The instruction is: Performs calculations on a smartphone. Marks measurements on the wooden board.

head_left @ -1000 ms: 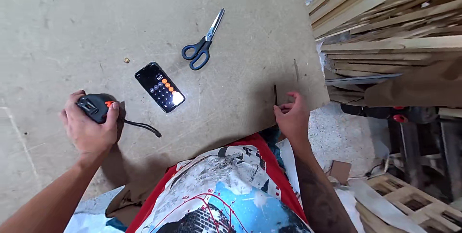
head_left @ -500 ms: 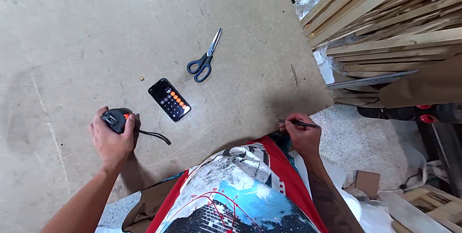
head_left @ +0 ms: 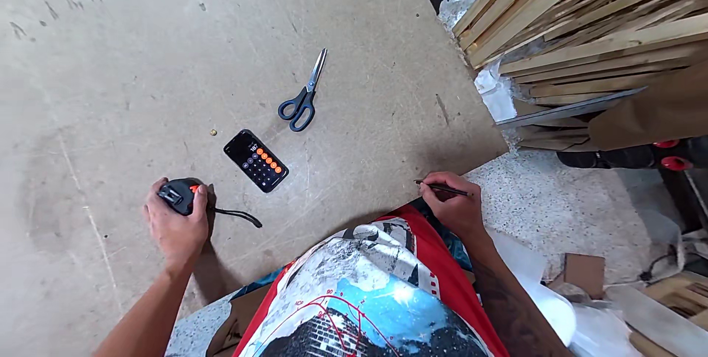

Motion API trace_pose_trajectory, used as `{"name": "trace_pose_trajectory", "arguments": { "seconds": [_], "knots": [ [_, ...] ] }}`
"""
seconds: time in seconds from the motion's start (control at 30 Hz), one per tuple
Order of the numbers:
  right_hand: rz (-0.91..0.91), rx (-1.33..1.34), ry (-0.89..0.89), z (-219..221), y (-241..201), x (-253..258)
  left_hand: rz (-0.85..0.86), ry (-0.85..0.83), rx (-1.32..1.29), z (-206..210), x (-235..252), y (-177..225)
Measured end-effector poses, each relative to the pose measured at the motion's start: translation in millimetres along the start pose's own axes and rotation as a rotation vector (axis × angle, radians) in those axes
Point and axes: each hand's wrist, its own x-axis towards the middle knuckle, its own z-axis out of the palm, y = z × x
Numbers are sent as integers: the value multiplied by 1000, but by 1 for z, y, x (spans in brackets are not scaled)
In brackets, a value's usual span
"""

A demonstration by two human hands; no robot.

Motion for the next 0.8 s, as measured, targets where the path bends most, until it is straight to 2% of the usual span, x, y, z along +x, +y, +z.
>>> {"name": "trace_pose_trajectory", "arguments": {
  "seconds": [0.37, 0.57, 0.8],
  "knots": [
    [-69, -37, -96, -3, 4, 1, -8, -10, -16, -2, -1, 2],
    [-27, -53, -10, -23, 0, 8, -33, -10, -14, -1, -2, 3],
    [-109, -109, 60, -32, -10, 22, -50, -16, -4, -2, -2, 5]
  ]
}}
